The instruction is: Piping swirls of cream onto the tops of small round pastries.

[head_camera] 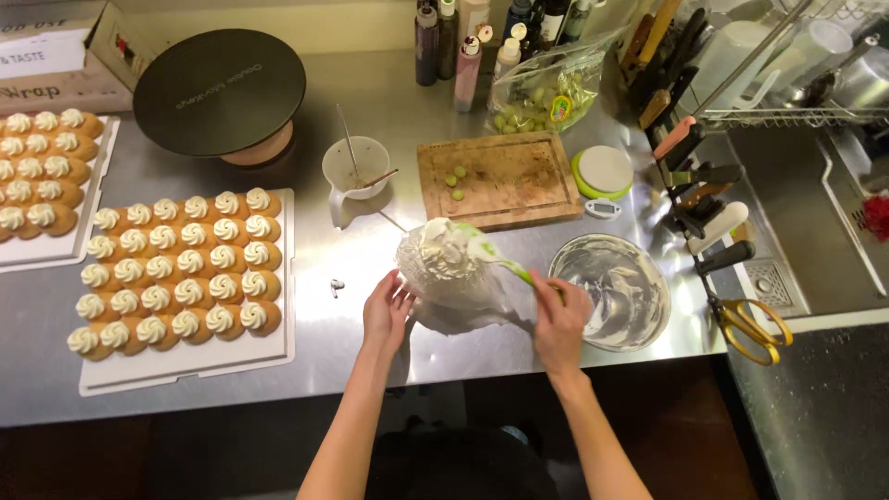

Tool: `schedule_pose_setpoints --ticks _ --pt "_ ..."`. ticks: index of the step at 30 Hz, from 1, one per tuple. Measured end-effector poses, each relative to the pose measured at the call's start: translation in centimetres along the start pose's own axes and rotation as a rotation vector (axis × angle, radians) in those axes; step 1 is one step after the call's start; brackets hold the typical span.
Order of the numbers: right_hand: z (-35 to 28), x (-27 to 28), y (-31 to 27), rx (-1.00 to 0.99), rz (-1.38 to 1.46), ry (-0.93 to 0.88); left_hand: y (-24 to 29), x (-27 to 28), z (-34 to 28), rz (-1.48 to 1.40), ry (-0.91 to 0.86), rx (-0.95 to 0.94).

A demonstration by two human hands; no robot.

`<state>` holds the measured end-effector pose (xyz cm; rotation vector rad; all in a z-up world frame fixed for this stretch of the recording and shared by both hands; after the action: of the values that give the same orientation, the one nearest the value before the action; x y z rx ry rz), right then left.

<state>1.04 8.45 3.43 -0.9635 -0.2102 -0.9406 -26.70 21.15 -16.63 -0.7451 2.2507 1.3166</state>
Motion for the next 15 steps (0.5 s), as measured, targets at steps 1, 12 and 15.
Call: schedule_pose_setpoints --ticks 1,12,15 --pt "-0.1 0.7 -0.2 -0.006 -0.008 0.007 0.1 0.0 0.0 0.005 -0.008 0.008" --pt "-0.5 16.7 1.6 -0.275 -0.312 0.125 -10.2 6.1 -4.9 -0.034 0.139 0.024" --pt "1.1 19.6 4.0 -0.391 -0.570 -0.112 -9.3 -8.1 -15.9 0.343 -0.218 0.274"
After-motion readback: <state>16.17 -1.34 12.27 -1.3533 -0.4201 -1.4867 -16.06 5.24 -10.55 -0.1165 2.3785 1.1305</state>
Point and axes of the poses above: each hand's wrist, its own z-axis towards the middle knuckle, its own x-axis out of the back of the hand, y = z × x, the point moved 5 cm from there along z, towards the middle knuckle, and after that the axes turned 10 degrees about z, right-handed, at the moved point
